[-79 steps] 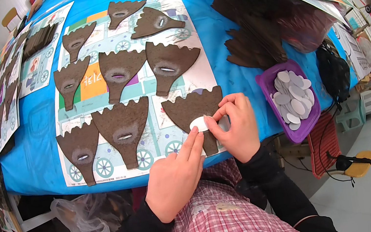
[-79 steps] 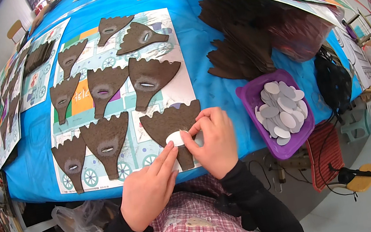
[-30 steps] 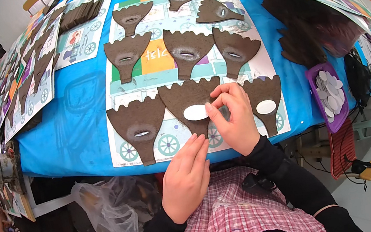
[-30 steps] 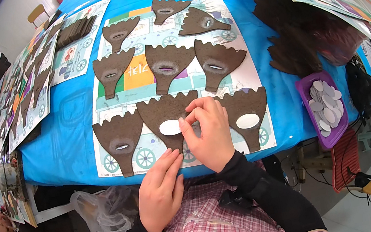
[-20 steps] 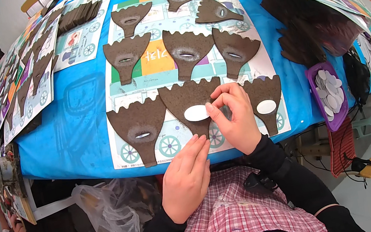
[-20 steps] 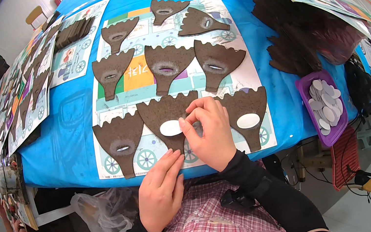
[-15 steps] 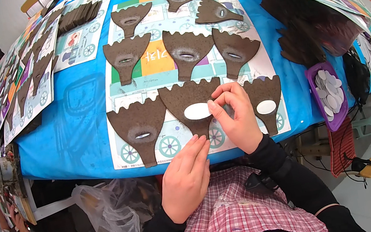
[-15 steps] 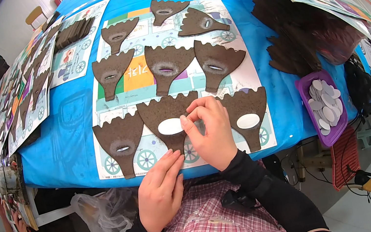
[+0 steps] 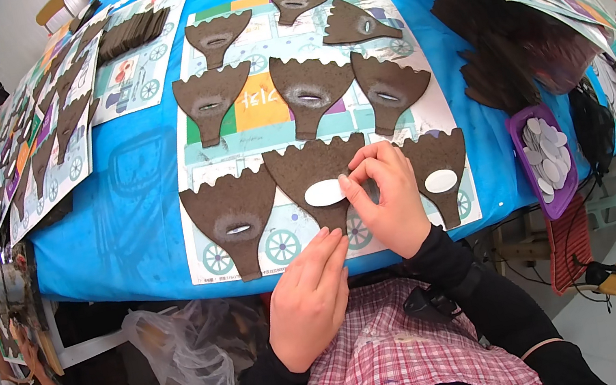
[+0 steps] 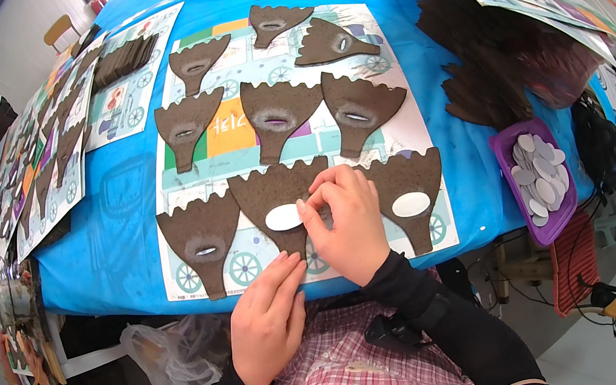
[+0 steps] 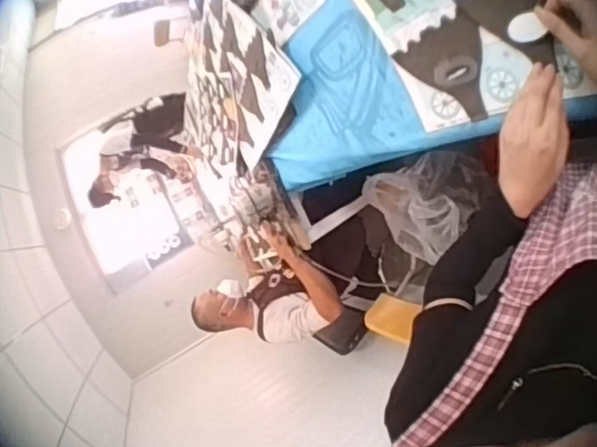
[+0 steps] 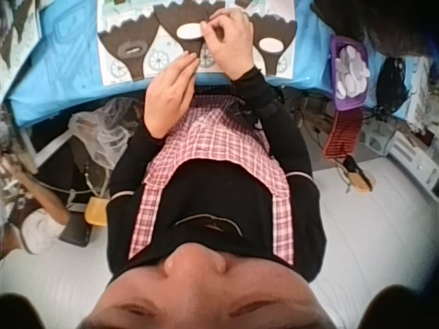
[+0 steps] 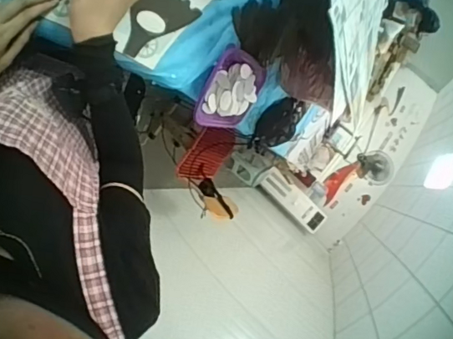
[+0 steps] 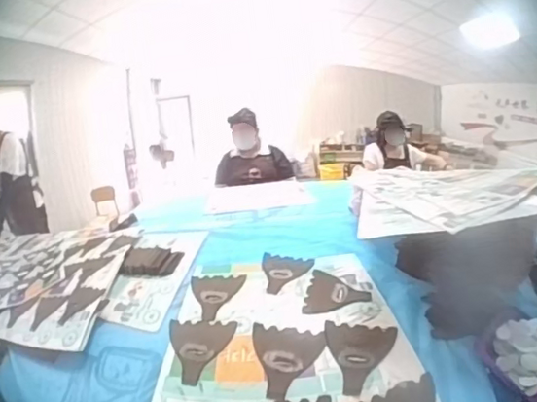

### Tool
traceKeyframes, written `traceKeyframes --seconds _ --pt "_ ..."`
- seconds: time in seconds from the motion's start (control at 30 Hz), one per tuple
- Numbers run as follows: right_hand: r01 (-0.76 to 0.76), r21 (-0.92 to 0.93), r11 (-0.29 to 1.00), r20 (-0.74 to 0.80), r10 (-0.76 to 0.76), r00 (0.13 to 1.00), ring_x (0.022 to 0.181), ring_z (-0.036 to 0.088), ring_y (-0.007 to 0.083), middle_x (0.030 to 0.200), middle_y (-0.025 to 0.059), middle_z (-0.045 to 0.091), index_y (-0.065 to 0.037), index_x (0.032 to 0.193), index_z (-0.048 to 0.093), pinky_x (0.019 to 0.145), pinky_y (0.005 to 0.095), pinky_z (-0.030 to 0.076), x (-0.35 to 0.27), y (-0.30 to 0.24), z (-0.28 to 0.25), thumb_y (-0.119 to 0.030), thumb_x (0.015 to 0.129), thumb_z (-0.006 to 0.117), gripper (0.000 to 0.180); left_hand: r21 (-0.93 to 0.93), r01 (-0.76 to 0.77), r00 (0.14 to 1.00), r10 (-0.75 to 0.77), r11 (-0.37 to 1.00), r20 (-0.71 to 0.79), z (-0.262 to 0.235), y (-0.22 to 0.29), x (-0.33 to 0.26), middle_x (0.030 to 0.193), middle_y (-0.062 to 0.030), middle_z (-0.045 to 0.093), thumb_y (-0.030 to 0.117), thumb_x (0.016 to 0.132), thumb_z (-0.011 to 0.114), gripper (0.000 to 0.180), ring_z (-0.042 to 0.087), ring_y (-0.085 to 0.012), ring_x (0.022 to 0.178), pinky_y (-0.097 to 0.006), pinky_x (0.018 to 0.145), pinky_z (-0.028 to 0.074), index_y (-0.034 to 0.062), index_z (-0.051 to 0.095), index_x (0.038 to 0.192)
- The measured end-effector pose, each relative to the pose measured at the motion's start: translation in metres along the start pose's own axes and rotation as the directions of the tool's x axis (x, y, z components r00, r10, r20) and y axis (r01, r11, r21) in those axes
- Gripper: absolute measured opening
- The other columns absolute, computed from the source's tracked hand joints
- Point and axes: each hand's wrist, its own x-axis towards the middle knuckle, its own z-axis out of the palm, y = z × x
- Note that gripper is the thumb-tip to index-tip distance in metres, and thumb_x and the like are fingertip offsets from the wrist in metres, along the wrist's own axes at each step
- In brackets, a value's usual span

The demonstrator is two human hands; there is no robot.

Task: Assembling small decorative components onto beard-shaped cutouts for an educational set.

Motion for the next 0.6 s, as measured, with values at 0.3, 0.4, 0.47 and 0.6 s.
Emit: traceKeyframes --seconds 0.3,0.4,0.47,0.6 --pt "0.033 -0.040 0.999 -0.026 -0.034 0.999 0.091 0.050 0.0253 0.094 0.0058 0.054 -0.007 0.071 0.056 0.079 0.0376 0.036 0.000 0.000 0.003 -0.015 0.081 0.066 0.017 0.044 -0.025 1.000 0.026 0.999 -0.018 -0.004 0.001 0.010 0.114 -0.0116 0.062 -0.001 0.078 0.062 0.031 0.061 -0.0285 0.106 -0.037 0.087 0.049 -0.0009 0.062 0.109" --pt "0.033 -0.042 0.999 -0.027 -0.034 0.999 0.091 0.050 0.0256 0.094 0.0061 0.054 -0.007 0.071 0.056 0.079 0.0378 0.036 0.000 0.001 0.003 -0.015 0.080 0.066 0.016 0.058 -0.034 0.999 0.033 0.998 0.010 -0.006 0.000 0.014 0.111 -0.0111 0.063 0.001 0.078 0.063 0.029 0.062 -0.0288 0.101 -0.037 0.085 0.049 -0.0006 0.063 0.106" --pt "0.041 -0.042 0.998 -0.036 -0.043 0.998 0.091 0.050 0.0257 0.094 0.0064 0.054 -0.007 0.071 0.056 0.079 0.0380 0.036 -0.001 0.000 0.004 -0.014 0.080 0.067 0.016 0.038 -0.003 0.998 0.001 0.999 0.056 -0.009 0.000 0.015 0.118 -0.0116 0.060 0.003 0.078 0.065 0.037 0.060 -0.0290 0.104 -0.037 0.086 0.048 -0.0004 0.060 0.114" --pt "0.035 -0.037 0.999 -0.043 -0.037 0.998 0.092 0.050 0.0255 0.094 0.0063 0.054 -0.007 0.071 0.056 0.079 0.0378 0.036 -0.001 -0.001 0.006 -0.015 0.079 0.067 0.016 0.134 -0.022 1.000 0.024 0.991 -0.015 -0.008 -0.003 0.024 0.127 -0.0124 0.055 0.006 0.078 0.066 0.047 0.057 -0.0290 0.109 -0.037 0.090 0.046 -0.0014 0.055 0.123"
